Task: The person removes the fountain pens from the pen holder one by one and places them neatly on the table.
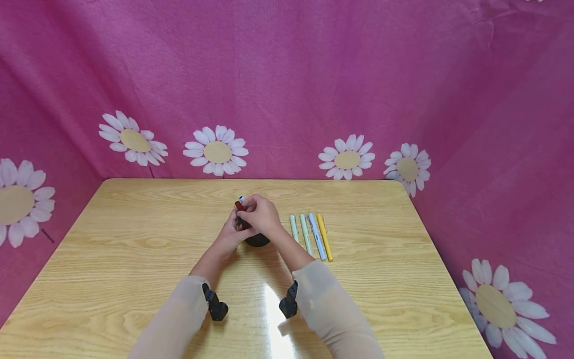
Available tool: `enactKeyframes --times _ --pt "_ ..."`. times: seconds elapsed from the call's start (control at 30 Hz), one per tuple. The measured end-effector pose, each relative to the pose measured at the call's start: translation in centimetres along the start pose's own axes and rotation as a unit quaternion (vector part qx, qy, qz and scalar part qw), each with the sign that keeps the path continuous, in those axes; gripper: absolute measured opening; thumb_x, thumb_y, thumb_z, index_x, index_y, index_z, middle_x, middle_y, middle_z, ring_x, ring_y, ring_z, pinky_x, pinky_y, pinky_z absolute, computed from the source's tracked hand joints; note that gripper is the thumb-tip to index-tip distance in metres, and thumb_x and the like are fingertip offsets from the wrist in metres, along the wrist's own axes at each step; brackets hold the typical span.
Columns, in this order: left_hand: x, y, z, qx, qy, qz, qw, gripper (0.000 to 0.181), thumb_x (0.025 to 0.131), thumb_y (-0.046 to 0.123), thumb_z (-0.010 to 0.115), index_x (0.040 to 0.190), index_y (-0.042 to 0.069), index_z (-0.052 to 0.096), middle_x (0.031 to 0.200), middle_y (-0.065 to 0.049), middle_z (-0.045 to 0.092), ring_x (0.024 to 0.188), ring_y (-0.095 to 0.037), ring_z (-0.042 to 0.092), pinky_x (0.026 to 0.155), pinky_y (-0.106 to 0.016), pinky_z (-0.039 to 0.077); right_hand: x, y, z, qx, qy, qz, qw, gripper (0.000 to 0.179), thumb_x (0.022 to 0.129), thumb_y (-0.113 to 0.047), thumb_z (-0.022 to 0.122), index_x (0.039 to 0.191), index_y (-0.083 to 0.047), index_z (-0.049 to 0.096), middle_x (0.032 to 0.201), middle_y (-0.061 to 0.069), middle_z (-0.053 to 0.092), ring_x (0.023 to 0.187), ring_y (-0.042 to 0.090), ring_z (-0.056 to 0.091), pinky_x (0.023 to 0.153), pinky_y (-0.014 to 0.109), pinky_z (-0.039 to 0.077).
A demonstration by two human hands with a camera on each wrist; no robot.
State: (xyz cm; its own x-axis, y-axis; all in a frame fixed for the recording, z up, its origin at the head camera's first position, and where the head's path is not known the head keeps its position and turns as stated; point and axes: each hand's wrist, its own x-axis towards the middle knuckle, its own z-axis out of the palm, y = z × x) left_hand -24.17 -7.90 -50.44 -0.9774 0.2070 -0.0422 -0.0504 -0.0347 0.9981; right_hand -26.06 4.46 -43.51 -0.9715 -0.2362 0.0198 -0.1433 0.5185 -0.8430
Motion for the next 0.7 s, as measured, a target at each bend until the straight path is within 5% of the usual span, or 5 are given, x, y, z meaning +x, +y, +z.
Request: enactKeyframes --times 0.7 --pt "-0.22 0.35 0.11 0.004 0.000 -0.006 1.0000 0.076 0.084 0.009 0.066 0.145 0.015 0.022 0.148 -0.010 0.034 0.139 -0.026 0.030 0.112 -0.045 0.030 -0.06 -0.14 -0.03 -0.037 -0.028 0.013 0.9988 0.027 0.081 -0.027 0.073 0.101 -0.010 0.068 0.087 0.005 0.066 0.080 0.015 0.060 0.067 0.024 0.049"
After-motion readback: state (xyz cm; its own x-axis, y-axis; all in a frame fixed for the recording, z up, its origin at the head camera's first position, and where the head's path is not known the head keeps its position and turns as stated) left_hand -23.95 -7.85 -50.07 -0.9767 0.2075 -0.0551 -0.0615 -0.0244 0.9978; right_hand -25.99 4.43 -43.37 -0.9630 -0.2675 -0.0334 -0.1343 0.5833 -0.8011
